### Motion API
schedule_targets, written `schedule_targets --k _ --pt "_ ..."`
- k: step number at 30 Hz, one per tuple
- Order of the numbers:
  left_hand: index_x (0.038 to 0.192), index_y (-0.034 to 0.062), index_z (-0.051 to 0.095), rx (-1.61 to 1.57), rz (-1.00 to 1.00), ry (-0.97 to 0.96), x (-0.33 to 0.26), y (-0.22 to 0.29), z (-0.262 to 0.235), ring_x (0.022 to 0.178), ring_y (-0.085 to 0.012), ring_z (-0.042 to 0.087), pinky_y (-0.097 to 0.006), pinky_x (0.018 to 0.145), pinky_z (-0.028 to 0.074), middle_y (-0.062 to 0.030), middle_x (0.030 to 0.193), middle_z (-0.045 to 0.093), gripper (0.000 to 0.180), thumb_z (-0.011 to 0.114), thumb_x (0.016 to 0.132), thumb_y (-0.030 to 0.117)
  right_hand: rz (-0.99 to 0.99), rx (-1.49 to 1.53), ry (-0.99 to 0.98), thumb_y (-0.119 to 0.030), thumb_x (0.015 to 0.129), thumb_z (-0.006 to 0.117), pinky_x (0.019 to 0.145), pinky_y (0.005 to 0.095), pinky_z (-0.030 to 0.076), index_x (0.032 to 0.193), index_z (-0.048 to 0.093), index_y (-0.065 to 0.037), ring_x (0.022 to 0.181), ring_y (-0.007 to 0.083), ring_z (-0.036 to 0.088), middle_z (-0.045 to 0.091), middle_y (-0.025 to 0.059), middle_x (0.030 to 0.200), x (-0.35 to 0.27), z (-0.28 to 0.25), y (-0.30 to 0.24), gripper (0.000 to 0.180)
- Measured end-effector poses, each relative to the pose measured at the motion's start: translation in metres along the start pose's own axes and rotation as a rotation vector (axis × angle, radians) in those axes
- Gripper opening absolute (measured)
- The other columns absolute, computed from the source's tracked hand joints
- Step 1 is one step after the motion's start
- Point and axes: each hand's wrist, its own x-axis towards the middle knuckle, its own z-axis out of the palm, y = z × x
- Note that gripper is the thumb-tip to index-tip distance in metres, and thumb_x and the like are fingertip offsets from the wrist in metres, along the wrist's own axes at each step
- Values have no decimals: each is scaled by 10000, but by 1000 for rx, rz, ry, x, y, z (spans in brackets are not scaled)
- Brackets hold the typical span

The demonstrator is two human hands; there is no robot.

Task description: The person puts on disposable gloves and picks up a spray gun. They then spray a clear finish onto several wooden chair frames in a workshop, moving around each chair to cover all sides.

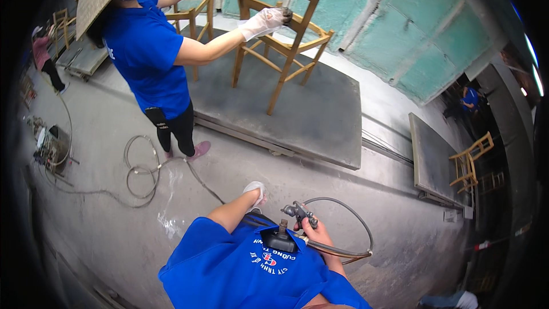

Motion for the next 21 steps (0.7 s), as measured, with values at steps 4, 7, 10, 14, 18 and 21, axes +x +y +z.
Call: schedule_targets --k 4,7,10,14,18,21 --pt "1149 110 744 1650 452 222 -84 48 18 1044 -252 715 -413 857 574 -154 1124 736 370 625 836 266 14 -44 -50 -385 1063 520 644 251 477 1565 370 -135 754 66 554 657 5 925 27 -15 -12 580" --pt "1272 158 705 1715 23 382 -148 72 22 1331 -374 527 -601 1088 372 -142 1377 623 533 743 759 293 80 -37 -143 -427 1063 502 651 272 490 1395 538 -55 784 102 596 677 34 928 51 -29 -29 500" --pt "1400 198 617 1534 -312 569 -172 59 -5 1470 -468 306 -784 1084 188 -121 1540 478 674 776 765 359 34 -48 -252 -469 1058 487 663 298 510 1204 613 -16 848 152 653 694 60 939 84 -51 -51 492" --pt "1378 183 633 1027 -440 733 -149 -42 -71 1442 -430 383 -706 1075 328 -114 1507 518 608 733 807 370 13 -12 -482 -520 1048 470 681 331 526 1208 611 -20 893 196 680 699 86 955 112 -67 -52 543" --pt "1260 139 694 792 -225 661 -111 -179 -99 1307 -371 556 -527 1013 477 -137 1377 622 480 686 827 347 6 -78 -682 -526 1064 408 670 333 513 1196 586 -20 899 219 679 680 98 945 132 -79 -34 553" --pt "1196 112 715 745 -186 719 -135 -232 -53 1250 -354 606 -472 973 507 -161 1325 649 422 654 841 334 51 -202 -808 -524 1070 388 697 348 529 1168 610 -16 921 218 679 685 102 953 153 -90 -18 563"
